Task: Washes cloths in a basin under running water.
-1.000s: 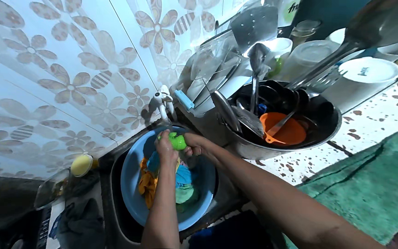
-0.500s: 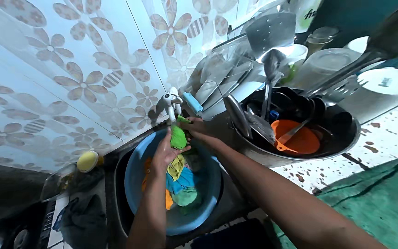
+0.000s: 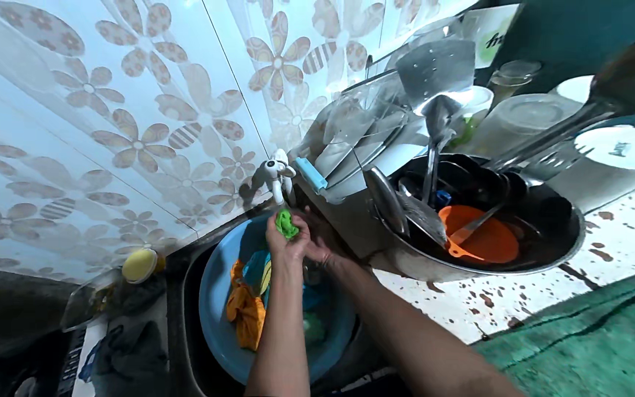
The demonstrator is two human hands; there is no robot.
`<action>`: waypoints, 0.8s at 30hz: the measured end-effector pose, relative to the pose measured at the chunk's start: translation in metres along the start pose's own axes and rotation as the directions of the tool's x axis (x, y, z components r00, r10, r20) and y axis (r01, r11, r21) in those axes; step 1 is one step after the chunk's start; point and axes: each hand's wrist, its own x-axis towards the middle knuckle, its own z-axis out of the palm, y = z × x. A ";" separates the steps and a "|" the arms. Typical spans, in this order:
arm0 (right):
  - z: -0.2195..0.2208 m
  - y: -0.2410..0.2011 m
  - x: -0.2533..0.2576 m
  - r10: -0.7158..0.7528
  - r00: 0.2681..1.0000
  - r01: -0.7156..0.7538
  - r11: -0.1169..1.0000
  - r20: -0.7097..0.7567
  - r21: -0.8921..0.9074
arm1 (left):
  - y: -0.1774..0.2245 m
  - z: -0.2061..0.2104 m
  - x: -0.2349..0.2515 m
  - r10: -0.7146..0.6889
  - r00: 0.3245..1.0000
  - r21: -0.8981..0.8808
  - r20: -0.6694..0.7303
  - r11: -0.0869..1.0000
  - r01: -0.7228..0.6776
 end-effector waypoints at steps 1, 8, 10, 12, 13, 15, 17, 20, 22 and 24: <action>0.035 -0.005 -0.010 0.100 0.960 -0.067 0.989 -0.261 0.133 | -0.001 0.006 0.006 0.079 0.994 -0.018 -0.069 0.997 -0.080; 0.096 0.013 -0.008 -0.247 0.882 0.389 0.862 -0.402 0.324 | -0.013 0.004 -0.012 0.199 0.974 0.063 -0.109 0.979 -0.193; 0.104 -0.016 -0.008 0.045 0.928 0.067 0.956 -0.371 0.285 | -0.004 -0.012 -0.041 0.132 0.978 0.117 0.163 0.981 -0.152; 0.079 -0.033 0.004 0.284 0.945 -0.287 0.958 -0.159 0.004 | 0.008 -0.035 -0.044 -0.034 0.990 0.101 0.138 0.995 0.020; 0.076 -0.034 0.009 0.341 0.932 -0.359 0.916 -0.126 -0.180 | 0.013 -0.051 -0.044 -0.112 0.985 0.146 0.130 0.985 0.092; 0.088 -0.031 0.012 0.365 0.913 -0.406 0.762 -0.183 -0.505 | 0.019 -0.075 -0.050 -0.168 0.977 0.300 0.130 0.946 0.123; 0.099 -0.021 0.007 0.337 0.886 -0.462 0.571 -0.319 -0.678 | 0.020 -0.089 -0.060 -0.150 0.986 0.475 0.073 0.874 0.098; 0.110 0.000 -0.006 0.339 0.839 -0.507 0.201 -0.425 -0.838 | 0.019 -0.112 -0.075 -0.071 0.997 0.745 -0.009 0.665 0.055; 0.119 0.016 -0.019 0.360 0.804 -0.488 -0.053 -0.473 -0.871 | 0.017 -0.131 -0.083 0.040 0.999 0.926 -0.032 0.378 0.014; 0.130 0.031 -0.035 0.389 0.771 -0.434 -0.257 -0.504 -0.863 | 0.015 -0.148 -0.093 0.165 0.986 1.000 -0.015 -0.012 0.017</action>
